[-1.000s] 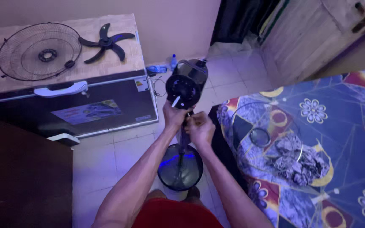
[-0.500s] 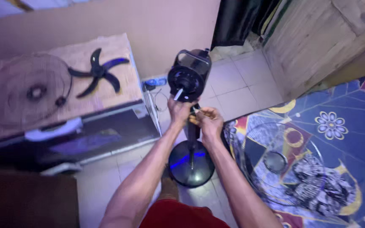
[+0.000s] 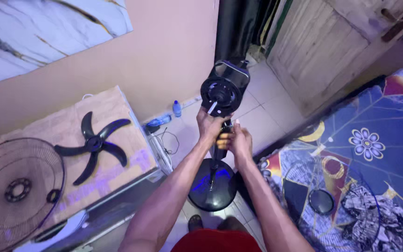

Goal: The person assembles a standing fan by attaching the motor housing to the stand and securing it with a screwdriver. They then attach the fan blades to the motor shaft and secure them with a nut.

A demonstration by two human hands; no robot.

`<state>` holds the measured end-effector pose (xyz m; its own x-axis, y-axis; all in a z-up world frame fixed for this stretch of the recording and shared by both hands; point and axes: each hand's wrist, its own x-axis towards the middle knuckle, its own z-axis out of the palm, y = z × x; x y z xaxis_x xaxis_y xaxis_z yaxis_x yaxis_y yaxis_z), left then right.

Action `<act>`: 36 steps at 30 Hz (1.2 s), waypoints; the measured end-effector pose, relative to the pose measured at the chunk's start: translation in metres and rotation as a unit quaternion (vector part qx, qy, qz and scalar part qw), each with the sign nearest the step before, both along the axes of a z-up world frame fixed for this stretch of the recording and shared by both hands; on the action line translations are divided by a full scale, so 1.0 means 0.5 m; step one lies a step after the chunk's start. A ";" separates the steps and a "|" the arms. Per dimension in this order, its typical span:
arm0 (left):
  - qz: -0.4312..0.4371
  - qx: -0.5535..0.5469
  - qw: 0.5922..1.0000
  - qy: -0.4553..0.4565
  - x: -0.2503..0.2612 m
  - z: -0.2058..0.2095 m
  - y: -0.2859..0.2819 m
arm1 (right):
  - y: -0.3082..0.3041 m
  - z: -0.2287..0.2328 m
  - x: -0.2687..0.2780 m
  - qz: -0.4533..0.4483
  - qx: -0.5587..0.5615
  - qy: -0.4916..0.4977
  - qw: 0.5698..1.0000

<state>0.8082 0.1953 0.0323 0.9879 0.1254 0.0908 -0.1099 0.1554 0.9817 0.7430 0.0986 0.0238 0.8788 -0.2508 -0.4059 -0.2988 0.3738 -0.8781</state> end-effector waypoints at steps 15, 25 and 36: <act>-0.016 0.008 0.999 0.027 0.332 -0.001 -0.147 | -0.134 -0.022 0.327 -0.048 -0.023 -0.069 0.996; -0.087 0.008 0.992 -0.096 0.547 0.032 -0.299 | -0.247 0.035 0.503 -0.136 -0.170 -0.031 0.976; -0.241 -0.010 0.970 -0.030 0.814 -0.010 -0.488 | -0.389 -0.018 0.723 -0.308 -0.146 -0.066 0.938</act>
